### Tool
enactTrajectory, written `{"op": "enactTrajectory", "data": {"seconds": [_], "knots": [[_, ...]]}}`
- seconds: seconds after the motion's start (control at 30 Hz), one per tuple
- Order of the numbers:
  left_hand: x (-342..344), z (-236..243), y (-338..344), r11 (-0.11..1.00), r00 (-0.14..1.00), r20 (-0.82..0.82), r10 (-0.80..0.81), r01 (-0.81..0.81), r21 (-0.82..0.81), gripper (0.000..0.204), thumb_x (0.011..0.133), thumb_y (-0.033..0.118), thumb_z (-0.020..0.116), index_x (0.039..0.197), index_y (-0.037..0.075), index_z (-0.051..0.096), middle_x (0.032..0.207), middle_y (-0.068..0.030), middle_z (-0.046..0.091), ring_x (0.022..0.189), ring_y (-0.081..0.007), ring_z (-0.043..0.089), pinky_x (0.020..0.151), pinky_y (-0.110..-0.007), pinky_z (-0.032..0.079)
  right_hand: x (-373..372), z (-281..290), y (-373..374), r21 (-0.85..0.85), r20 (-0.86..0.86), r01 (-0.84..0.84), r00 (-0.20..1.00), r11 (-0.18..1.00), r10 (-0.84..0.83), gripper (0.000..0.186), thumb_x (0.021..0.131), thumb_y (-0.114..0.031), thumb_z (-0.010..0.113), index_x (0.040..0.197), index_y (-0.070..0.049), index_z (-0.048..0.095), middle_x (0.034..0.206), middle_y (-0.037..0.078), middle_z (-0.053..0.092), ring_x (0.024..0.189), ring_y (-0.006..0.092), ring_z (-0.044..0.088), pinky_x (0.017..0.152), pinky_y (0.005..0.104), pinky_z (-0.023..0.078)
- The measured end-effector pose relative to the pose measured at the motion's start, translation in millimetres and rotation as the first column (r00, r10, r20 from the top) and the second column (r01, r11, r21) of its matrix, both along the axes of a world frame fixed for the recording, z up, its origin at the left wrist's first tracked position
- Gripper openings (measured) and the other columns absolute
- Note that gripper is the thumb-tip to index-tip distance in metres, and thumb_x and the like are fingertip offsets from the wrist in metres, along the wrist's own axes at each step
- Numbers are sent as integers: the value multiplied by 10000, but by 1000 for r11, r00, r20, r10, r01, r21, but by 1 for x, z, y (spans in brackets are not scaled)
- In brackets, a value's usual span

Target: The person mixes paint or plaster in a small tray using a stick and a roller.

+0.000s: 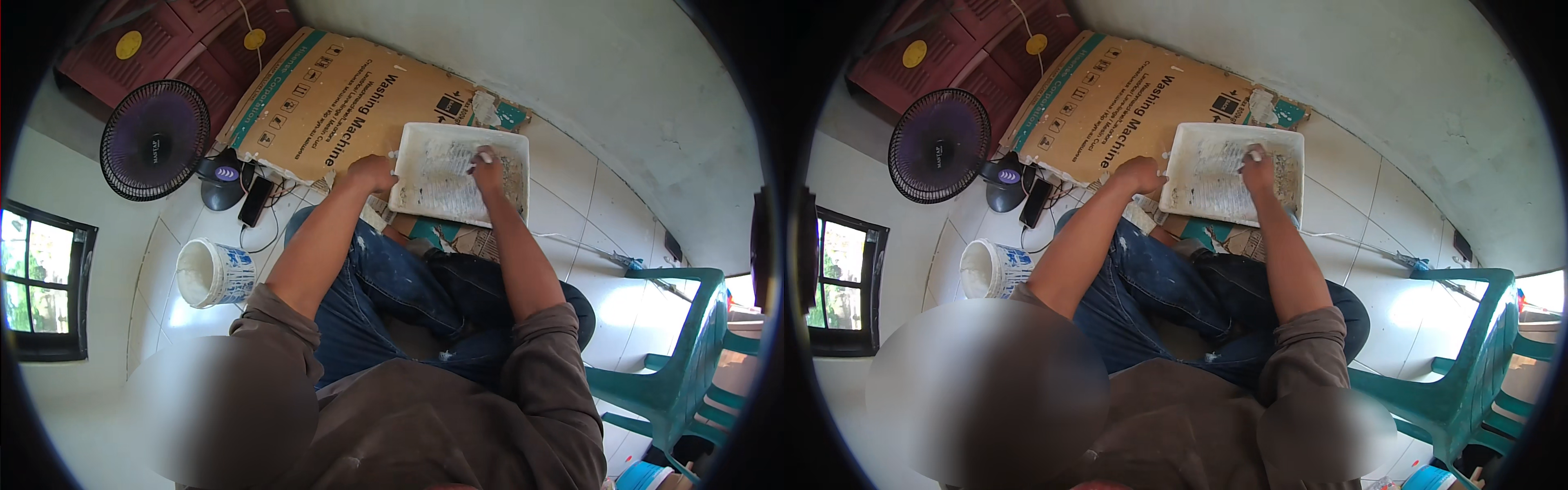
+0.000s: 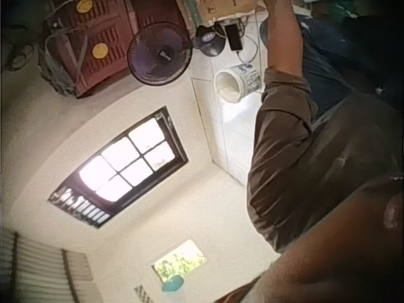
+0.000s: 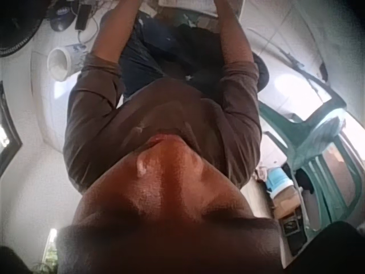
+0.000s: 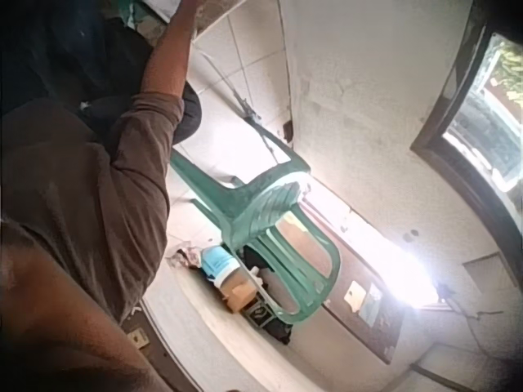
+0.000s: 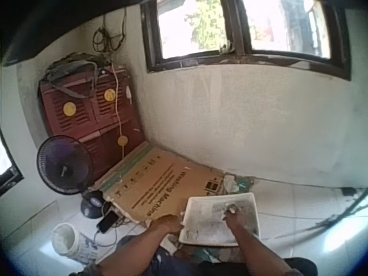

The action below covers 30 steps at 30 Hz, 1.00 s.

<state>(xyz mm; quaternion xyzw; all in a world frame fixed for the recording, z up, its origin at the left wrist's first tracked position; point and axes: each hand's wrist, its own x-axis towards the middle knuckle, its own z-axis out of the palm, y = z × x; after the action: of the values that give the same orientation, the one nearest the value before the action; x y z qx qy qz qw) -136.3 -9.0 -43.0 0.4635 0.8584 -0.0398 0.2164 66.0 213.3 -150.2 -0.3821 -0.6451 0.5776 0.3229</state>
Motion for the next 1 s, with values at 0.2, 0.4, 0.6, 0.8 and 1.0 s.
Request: {"op": "enactTrajectory", "data": {"seconds": [0.2, 0.4, 0.6, 0.8, 1.0], "knots": [[-15, 1, -26, 999, 1000, -13, 9, -10, -48, 539, 934, 481, 653, 1133, -11, 747, 1172, -240, 729, 1101, -383, 699, 992, -456, 537, -25, 30, -32, 117, 137, -265, 959, 957, 249, 282, 961, -37, 531, 1193, -107, 674, 946, 102, 721, 691, 193, 704, 681, 339, 559], [-6, -6, -7, 996, 999, -32, -24, 22, -83, 474, 899, 424, 651, 1190, 62, 746, 1202, -171, 740, 1111, -336, 712, 958, -441, 566, -52, 26, -65, 80, 161, -591, 802, 802, 575, 334, 1008, -52, 522, 1300, -107, 674, 1052, 126, 723, 765, 179, 708, 727, 328, 574], [-16, -9, -19, 995, 999, 37, -23, 26, -93, 483, 928, 407, 658, 1125, -24, 750, 1167, -253, 724, 1077, -392, 709, 969, -462, 550, -46, 72, -45, -285, 124, -807, 504, 517, 855, 298, 877, -34, 628, 1146, -58, 754, 895, 90, 747, 792, 181, 709, 729, 321, 581], [0, -10, -1, 993, 998, 17, -63, 64, -99, 487, 922, 398, 645, 1143, -24, 747, 1178, -255, 723, 1077, -393, 712, 970, -457, 550, -52, 21, -41, 306, 267, -500, 862, 810, 431, 386, 895, -34, 578, 1248, -124, 705, 1003, 127, 751, 914, 284, 722, 867, 387, 568], [-6, -15, -7, 978, 1000, 6, 15, -13, -206, 505, 789, 364, 747, 1182, 46, 760, 1237, -186, 729, 1128, -321, 716, 975, -422, 560, -50, 22, -71, 118, 334, -726, 672, 678, 661, 473, 908, 22, 522, 1289, -170, 727, 973, 75, 725, 789, 174, 663, 760, 326, 571]]}}
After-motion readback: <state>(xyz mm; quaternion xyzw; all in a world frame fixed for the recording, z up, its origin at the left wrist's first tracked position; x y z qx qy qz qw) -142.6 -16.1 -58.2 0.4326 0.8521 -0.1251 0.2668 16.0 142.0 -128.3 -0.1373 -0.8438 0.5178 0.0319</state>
